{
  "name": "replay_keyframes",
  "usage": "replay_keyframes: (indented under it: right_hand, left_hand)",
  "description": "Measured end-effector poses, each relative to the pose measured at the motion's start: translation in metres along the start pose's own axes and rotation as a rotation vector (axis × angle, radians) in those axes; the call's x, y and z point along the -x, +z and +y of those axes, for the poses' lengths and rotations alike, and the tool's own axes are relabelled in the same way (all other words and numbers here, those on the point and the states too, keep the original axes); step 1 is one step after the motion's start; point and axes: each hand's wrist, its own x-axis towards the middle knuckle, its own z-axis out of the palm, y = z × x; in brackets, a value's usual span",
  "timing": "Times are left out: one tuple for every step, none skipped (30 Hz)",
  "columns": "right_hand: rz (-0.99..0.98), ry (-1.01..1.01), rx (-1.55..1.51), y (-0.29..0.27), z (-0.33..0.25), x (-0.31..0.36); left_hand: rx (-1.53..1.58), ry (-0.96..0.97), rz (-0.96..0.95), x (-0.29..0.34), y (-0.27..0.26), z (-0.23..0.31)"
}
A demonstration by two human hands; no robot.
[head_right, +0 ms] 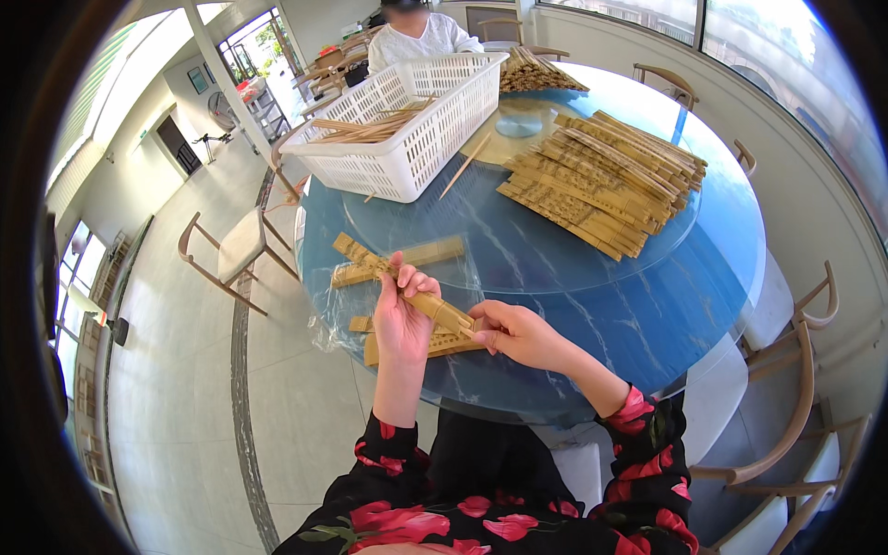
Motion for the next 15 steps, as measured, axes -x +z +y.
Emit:
replay_keyframes:
  right_hand:
    - [0.015, -0.011, 0.013, 0.001, -0.001, 0.001]
    - [0.015, -0.018, 0.043, 0.002, -0.001, 0.001]
    - [0.014, -0.025, 0.073, 0.002, -0.002, 0.001]
    - [0.012, -0.033, 0.102, 0.002, -0.003, 0.001]
    - [0.011, -0.032, 0.135, 0.004, -0.005, 0.002]
    - [0.009, -0.031, 0.169, 0.005, -0.009, 0.002]
    - [0.007, -0.030, 0.202, 0.007, -0.011, 0.002]
    - [0.003, -0.062, 0.226, 0.007, -0.009, 0.002]
    - [-0.001, -0.095, 0.250, 0.006, -0.005, 0.002]
    - [-0.004, -0.127, 0.275, 0.006, -0.002, 0.002]
    - [0.011, -0.121, 0.279, 0.007, -0.001, 0.003]
    - [0.027, -0.115, 0.284, 0.009, 0.000, 0.005]
    - [0.045, -0.108, 0.289, 0.011, 0.000, 0.005]
    - [0.015, -0.064, 0.246, 0.010, -0.001, 0.004]
    - [-0.012, -0.018, 0.204, 0.010, -0.004, 0.002]
  left_hand:
    - [-0.002, -0.006, -0.003, 0.001, -0.001, -0.001]
    - [-0.005, -0.012, -0.004, 0.002, -0.001, -0.002]
    - [-0.003, -0.018, -0.006, 0.003, -0.001, -0.003]
    - [-0.003, -0.026, -0.010, 0.003, -0.001, -0.005]
    - [-0.004, -0.031, -0.014, 0.005, -0.001, -0.006]
    - [-0.006, -0.036, -0.020, 0.006, -0.001, -0.006]
    - [-0.015, -0.033, -0.021, 0.007, -0.001, -0.007]
    - [-0.022, -0.033, -0.024, 0.007, -0.001, -0.008]
    - [-0.035, -0.024, -0.022, 0.007, -0.002, -0.009]
    - [-0.058, -0.008, -0.021, 0.008, -0.002, -0.009]
    - [-0.080, 0.004, -0.022, 0.007, -0.002, -0.010]
    - [-0.110, 0.021, -0.025, 0.007, -0.002, -0.012]
    - [-0.134, 0.038, -0.025, 0.009, -0.003, -0.013]
    - [-0.162, 0.055, -0.025, 0.008, -0.003, -0.015]
    - [-0.181, 0.069, -0.024, 0.010, -0.002, -0.012]
